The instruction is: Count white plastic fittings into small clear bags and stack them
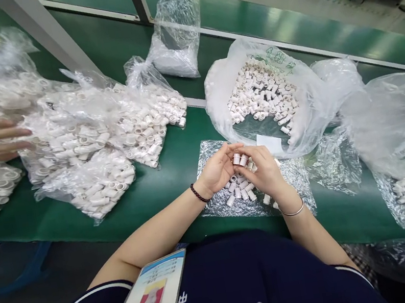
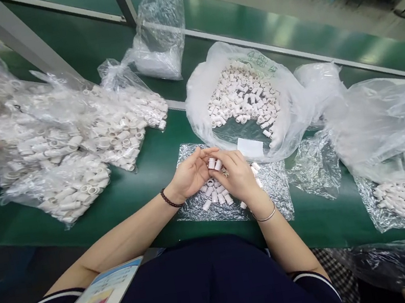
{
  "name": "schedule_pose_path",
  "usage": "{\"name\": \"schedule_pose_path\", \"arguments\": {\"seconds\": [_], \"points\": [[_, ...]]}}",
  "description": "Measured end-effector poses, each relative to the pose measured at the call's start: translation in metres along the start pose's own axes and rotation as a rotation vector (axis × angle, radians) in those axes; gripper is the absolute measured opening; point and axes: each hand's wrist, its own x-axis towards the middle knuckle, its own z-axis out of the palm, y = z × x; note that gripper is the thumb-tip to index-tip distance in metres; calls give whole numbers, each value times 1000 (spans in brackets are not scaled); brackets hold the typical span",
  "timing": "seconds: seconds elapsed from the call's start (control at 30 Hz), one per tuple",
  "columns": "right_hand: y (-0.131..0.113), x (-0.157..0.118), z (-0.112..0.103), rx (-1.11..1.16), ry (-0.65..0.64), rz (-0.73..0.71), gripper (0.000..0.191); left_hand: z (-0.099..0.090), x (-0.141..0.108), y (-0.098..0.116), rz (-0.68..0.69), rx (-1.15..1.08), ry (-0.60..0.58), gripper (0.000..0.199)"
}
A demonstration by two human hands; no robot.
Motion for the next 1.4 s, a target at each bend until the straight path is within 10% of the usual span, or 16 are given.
{"name": "schedule_pose_path", "arguments": {"seconds": [0.23,0.47,0.87,1.4], "points": [[4,4,-23,5,99,-37,25,-1,-2,1,3,74,-81,42],[20,-39,-78,-114,90,219,23,-10,0,11,466,513,77,36],[18,-92,-32,-146,-64,79,21,-28,17,3,608,878,182,32],[-18,-123,-22,-439,-195,254,67,-19,4,9,715,1345,-104,17]]}}
